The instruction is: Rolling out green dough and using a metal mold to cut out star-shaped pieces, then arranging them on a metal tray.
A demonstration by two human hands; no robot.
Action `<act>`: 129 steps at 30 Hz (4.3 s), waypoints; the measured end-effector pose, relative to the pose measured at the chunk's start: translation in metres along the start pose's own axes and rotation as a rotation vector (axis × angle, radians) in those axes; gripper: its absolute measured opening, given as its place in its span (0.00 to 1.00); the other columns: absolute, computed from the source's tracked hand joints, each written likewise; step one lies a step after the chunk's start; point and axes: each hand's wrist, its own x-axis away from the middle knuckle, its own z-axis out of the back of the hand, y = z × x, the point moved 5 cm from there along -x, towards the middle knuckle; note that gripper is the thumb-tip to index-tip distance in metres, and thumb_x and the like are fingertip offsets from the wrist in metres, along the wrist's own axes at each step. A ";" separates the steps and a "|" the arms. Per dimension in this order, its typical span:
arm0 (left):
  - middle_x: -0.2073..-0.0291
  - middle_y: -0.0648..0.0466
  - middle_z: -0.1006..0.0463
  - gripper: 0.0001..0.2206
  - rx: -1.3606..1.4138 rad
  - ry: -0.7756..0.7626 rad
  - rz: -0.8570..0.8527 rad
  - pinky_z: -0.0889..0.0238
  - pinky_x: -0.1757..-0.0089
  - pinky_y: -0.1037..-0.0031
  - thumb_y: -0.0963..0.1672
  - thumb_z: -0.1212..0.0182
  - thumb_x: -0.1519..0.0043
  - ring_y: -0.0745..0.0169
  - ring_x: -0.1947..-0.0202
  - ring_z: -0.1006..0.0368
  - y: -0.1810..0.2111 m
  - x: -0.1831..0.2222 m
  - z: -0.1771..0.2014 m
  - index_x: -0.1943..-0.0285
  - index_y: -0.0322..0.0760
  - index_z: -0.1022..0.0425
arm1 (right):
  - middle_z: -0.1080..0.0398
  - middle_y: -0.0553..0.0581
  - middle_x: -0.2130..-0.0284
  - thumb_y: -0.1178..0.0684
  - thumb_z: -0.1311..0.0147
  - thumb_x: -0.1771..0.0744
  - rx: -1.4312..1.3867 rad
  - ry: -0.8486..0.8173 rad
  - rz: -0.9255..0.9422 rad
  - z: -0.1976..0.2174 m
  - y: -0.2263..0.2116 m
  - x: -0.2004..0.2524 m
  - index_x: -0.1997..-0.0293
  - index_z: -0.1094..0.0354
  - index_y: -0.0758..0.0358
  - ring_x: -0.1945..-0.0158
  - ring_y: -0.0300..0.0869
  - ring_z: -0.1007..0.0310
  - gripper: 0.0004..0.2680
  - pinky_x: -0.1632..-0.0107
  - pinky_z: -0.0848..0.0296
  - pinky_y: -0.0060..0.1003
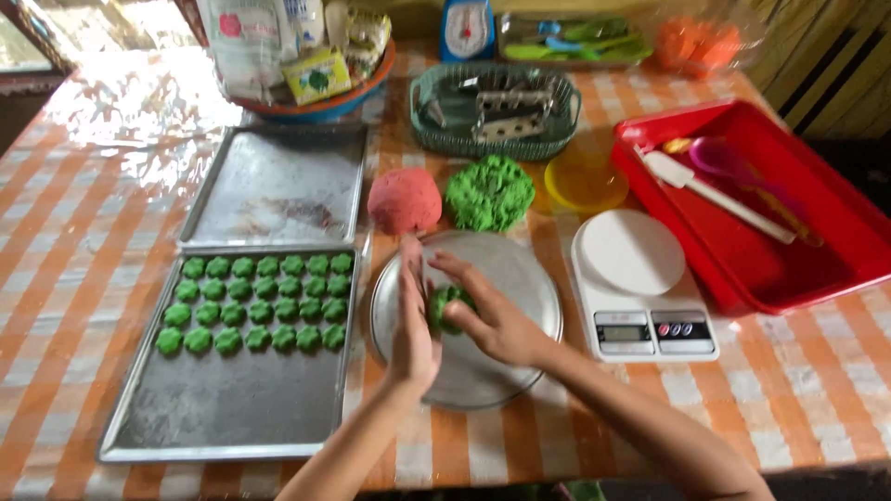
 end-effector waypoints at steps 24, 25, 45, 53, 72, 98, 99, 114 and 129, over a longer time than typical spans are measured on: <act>0.32 0.23 0.43 0.50 -2.036 -0.660 -0.160 0.45 0.39 0.45 0.63 0.30 0.45 0.20 0.29 0.51 -0.033 0.055 0.047 0.29 0.21 0.45 | 0.68 0.64 0.24 0.25 0.77 0.31 0.839 -0.293 -0.106 -0.028 0.057 -0.037 0.24 0.55 0.62 0.22 0.58 0.79 0.33 0.26 0.73 0.57; 0.32 0.23 0.43 0.50 -2.037 -0.667 -0.154 0.45 0.39 0.45 0.63 0.30 0.45 0.20 0.29 0.51 -0.031 0.061 0.050 0.29 0.21 0.45 | 0.68 0.64 0.24 0.25 0.77 0.31 0.832 -0.292 -0.111 -0.020 0.062 -0.020 0.24 0.55 0.62 0.22 0.58 0.79 0.33 0.26 0.73 0.57; 0.30 0.29 0.43 0.49 -1.969 -0.594 -0.265 0.45 0.40 0.46 0.63 0.31 0.46 0.24 0.29 0.50 -0.040 0.058 0.050 0.27 0.28 0.44 | 0.48 0.69 0.28 0.54 0.65 0.29 1.101 -0.241 0.072 0.014 0.101 0.042 0.27 0.49 0.67 0.26 0.57 0.48 0.20 0.29 0.50 0.56; 0.28 0.31 0.46 0.47 -2.008 -0.621 -0.301 0.49 0.39 0.48 0.66 0.39 0.43 0.25 0.27 0.55 -0.040 0.062 0.052 0.26 0.30 0.43 | 0.76 0.57 0.22 0.32 0.72 0.31 0.764 -0.308 -0.488 0.053 0.085 -0.064 0.22 0.68 0.52 0.20 0.51 0.82 0.29 0.28 0.75 0.70; 0.26 0.44 0.44 0.46 -1.956 -0.289 -0.633 0.46 0.45 0.32 0.71 0.79 0.43 0.27 0.26 0.53 -0.028 0.072 0.051 0.38 0.42 0.32 | 0.68 0.60 0.23 0.39 0.66 0.28 0.560 -0.424 -0.366 0.017 0.056 -0.056 0.22 0.65 0.57 0.22 0.51 0.73 0.25 0.26 0.77 0.59; 0.21 0.41 0.58 0.63 -2.172 -0.341 -0.538 0.61 0.37 0.39 0.78 0.51 0.52 0.30 0.21 0.67 -0.021 0.065 0.053 0.21 0.36 0.56 | 0.53 0.61 0.25 0.37 0.49 0.33 1.054 -0.025 -0.035 -0.018 0.079 0.041 0.24 0.54 0.62 0.22 0.53 0.59 0.30 0.28 0.59 0.62; 0.22 0.39 0.55 0.61 -2.144 -0.362 -0.529 0.55 0.40 0.36 0.77 0.48 0.52 0.28 0.22 0.66 -0.020 0.066 0.052 0.23 0.36 0.51 | 0.50 0.59 0.26 0.38 0.49 0.34 1.211 0.064 -0.076 -0.005 0.089 0.054 0.22 0.60 0.62 0.22 0.49 0.55 0.34 0.28 0.60 0.67; 0.20 0.37 0.63 0.58 -2.105 -0.420 -0.462 0.65 0.37 0.37 0.74 0.46 0.47 0.25 0.23 0.71 -0.018 0.067 0.052 0.21 0.34 0.55 | 0.58 0.65 0.25 0.42 0.57 0.29 0.721 -0.235 -0.246 -0.026 0.050 0.010 0.27 0.51 0.70 0.22 0.54 0.67 0.25 0.27 0.63 0.55; 0.20 0.35 0.66 0.57 -2.157 -0.432 -0.526 0.68 0.36 0.37 0.73 0.52 0.45 0.22 0.22 0.75 -0.027 0.068 0.058 0.22 0.30 0.57 | 0.50 0.56 0.25 0.36 0.65 0.29 0.983 -0.097 0.044 -0.037 0.038 -0.018 0.26 0.47 0.61 0.22 0.43 0.58 0.25 0.26 0.62 0.58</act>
